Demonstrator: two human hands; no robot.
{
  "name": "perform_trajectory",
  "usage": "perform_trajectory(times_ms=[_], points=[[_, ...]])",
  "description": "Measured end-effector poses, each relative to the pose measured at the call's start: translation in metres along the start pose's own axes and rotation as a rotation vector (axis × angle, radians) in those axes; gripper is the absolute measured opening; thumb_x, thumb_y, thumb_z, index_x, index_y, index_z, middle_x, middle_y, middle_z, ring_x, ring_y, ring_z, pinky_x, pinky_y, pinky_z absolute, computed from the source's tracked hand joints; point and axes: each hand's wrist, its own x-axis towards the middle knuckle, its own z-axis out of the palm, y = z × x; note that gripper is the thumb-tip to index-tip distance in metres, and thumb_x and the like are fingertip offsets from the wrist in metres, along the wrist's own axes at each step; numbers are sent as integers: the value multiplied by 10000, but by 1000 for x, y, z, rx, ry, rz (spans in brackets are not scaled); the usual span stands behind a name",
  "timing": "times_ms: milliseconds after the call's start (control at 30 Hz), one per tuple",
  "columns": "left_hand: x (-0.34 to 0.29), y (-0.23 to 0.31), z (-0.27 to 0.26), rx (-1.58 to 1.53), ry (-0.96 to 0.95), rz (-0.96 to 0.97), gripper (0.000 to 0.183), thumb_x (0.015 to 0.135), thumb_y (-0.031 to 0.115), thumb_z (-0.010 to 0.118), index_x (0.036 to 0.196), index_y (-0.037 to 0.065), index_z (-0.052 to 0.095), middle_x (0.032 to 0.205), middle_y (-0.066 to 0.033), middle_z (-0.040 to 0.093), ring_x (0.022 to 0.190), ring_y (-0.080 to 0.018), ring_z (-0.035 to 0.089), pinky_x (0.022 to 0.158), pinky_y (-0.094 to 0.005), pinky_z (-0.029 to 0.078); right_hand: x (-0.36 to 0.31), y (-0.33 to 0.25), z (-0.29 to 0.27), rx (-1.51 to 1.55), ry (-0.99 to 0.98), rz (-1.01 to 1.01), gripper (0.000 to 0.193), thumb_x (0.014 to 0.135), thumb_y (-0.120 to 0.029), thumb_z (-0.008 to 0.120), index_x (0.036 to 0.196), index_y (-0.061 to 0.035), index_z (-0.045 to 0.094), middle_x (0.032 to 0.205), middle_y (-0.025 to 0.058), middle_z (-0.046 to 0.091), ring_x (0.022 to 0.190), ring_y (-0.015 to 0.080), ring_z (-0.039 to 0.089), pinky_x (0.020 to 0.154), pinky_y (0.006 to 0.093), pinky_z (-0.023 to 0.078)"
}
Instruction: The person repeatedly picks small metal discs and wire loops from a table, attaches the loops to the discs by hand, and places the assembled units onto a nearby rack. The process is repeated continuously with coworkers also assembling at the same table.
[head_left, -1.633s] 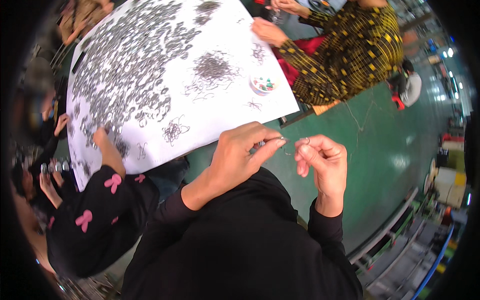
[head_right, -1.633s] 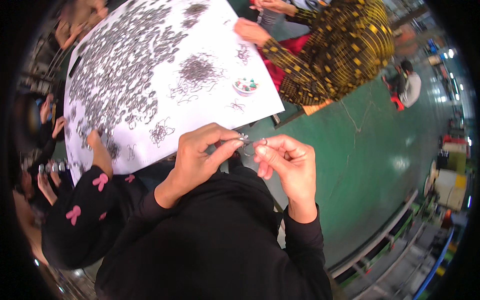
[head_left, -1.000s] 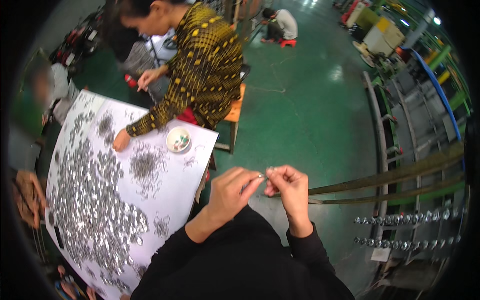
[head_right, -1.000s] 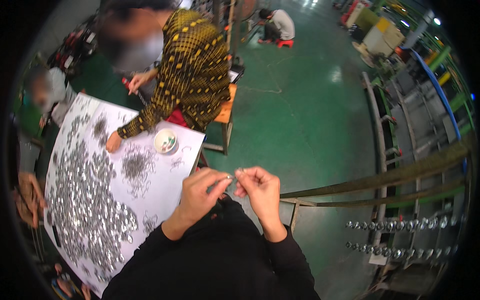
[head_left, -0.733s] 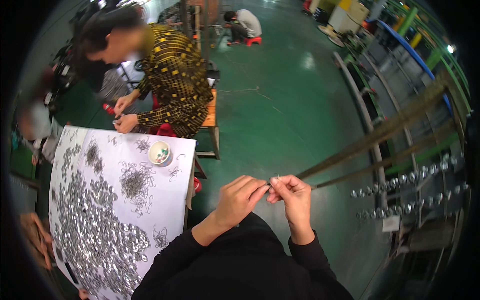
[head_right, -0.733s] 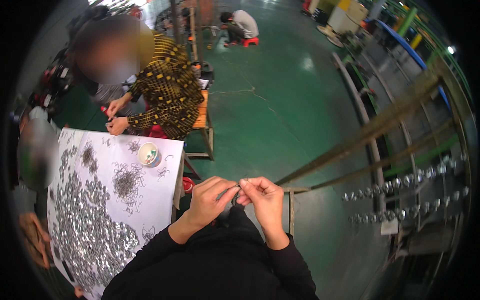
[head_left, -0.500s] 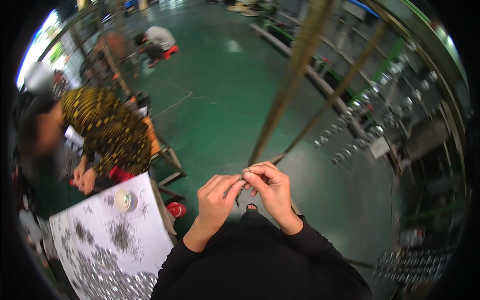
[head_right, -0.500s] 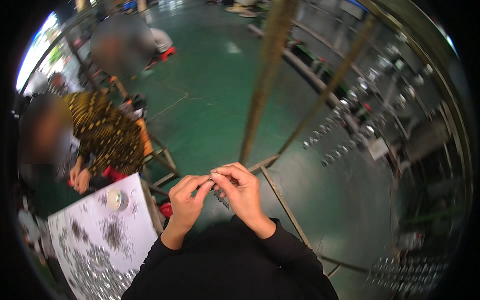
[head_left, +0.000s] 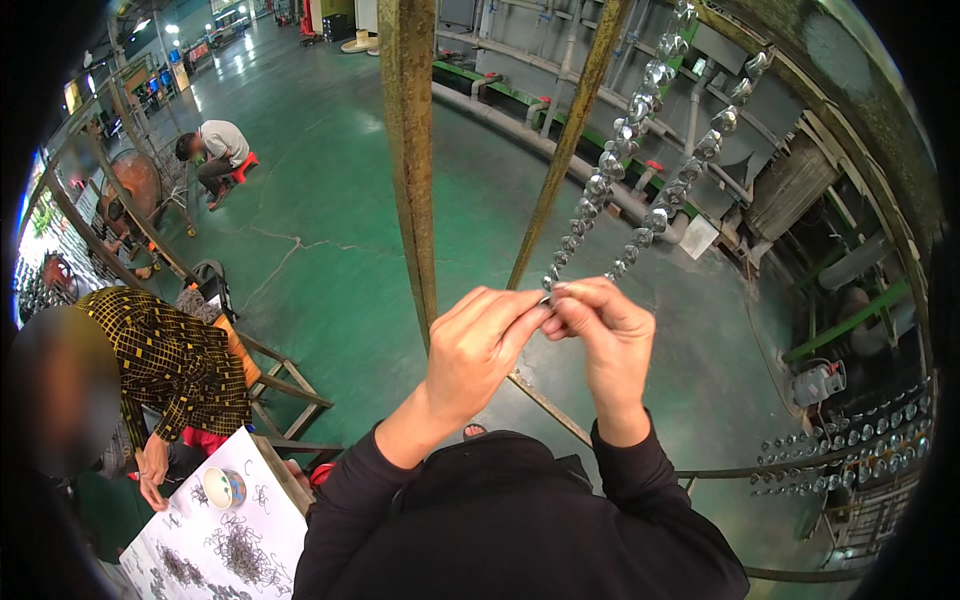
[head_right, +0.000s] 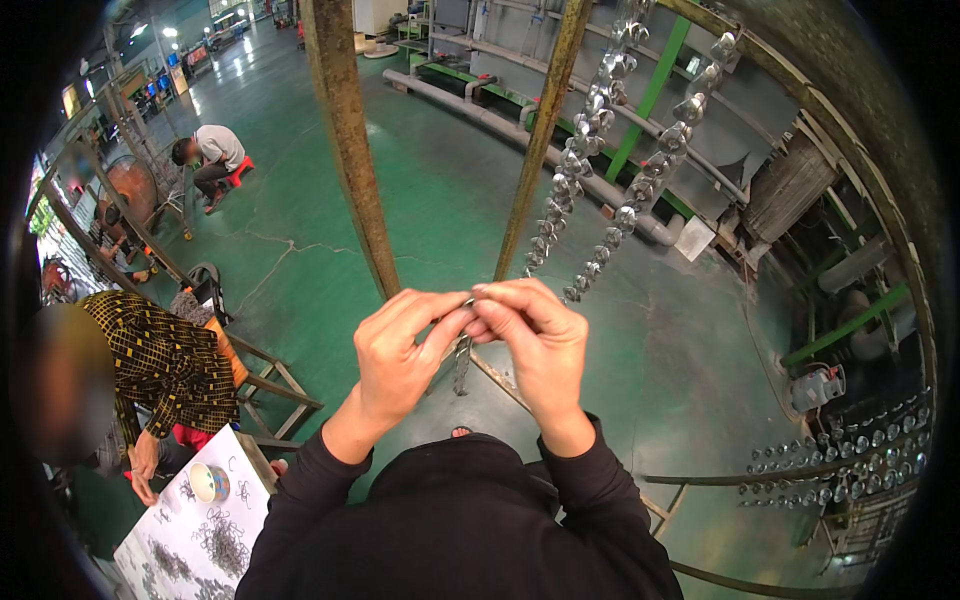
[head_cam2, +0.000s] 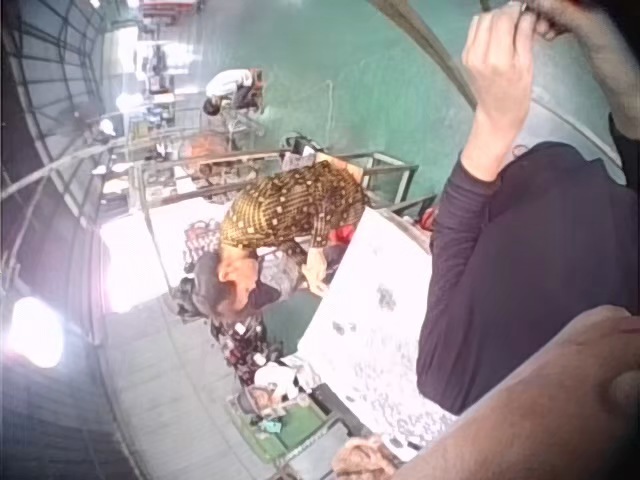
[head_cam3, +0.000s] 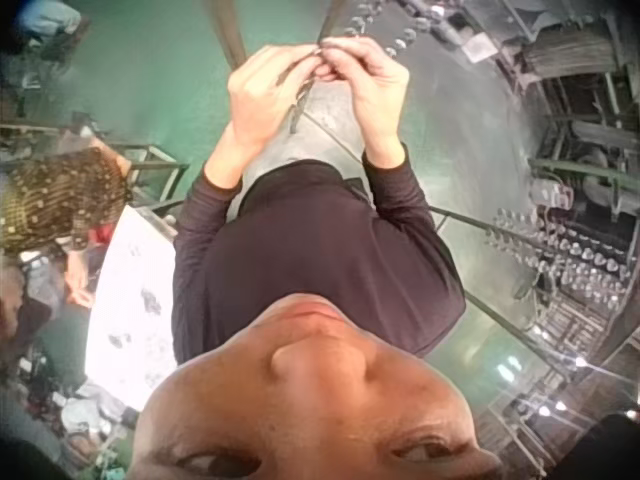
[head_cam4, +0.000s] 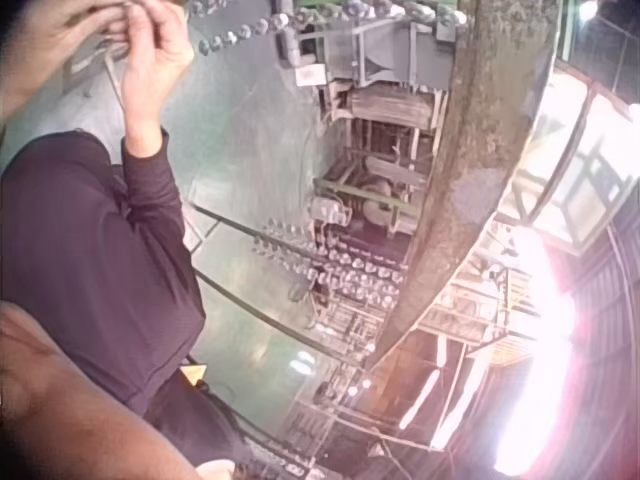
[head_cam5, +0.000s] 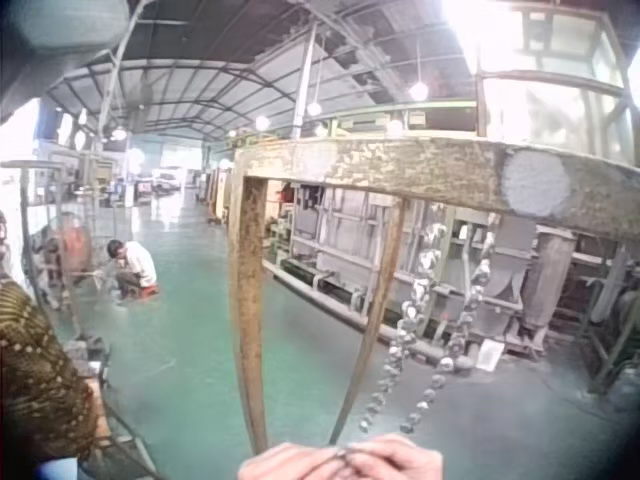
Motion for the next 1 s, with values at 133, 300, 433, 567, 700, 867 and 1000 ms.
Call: perform_trajectory(times_ms=[133,300,433,567,700,867,1000], points=[[25,0,19,-39,2,67,136,725,7,693,847,1,632,747,-85,632,640,-224,591,557,-313,470,19,-14,-19,-24,14,-47,127,836,62,581,946,67,645,868,110,618,688,140,631,612,233,542],[53,0,45,-162,-17,50,134,776,39,658,895,-17,634,781,-118,638,678,-260,605,607,-346,484,52,-22,-44,-109,150,-150,142,836,4,613,967,54,636,771,86,629,615,120,603,545,222,501],[65,-5,47,-205,23,-5,172,798,37,644,967,5,640,799,-119,639,686,-236,613,610,-313,485,91,-41,-66,-238,264,-251,169,843,-55,628,975,51,636,781,81,633,595,109,584,532,213,480],[64,-10,38,-206,28,-98,163,811,-7,606,969,16,643,795,-98,629,643,-173,593,577,-269,470,137,-74,-95,-220,224,-381,218,852,-78,631,1025,54,619,840,85,636,623,104,577,543,203,465],[58,-19,25,-172,-28,-202,214,844,-23,540,1023,18,650,891,-101,659,786,-144,635,689,-242,491,176,-104,-113,-234,245,-509,231,841,-88,650,1030,39,611,848,89,644,636,108,574,572,208,463],[47,-34,7,-178,31,-278,219,858,-27,517,1037,2,641,917,-95,652,830,-149,631,735,-249,494,209,-137,-130,-177,310,-587,237,818,-82,681,1006,42,609,848,92,649,664,106,586,594,184,470],[36,-44,-2,-171,56,-331,206,872,-11,514,1035,-10,638,927,-94,650,833,-150,629,734,-249,494,221,-146,-139,-152,336,-610,235,830,-81,665,1021,43,607,887,102,653,696,109,589,624,185,477]])
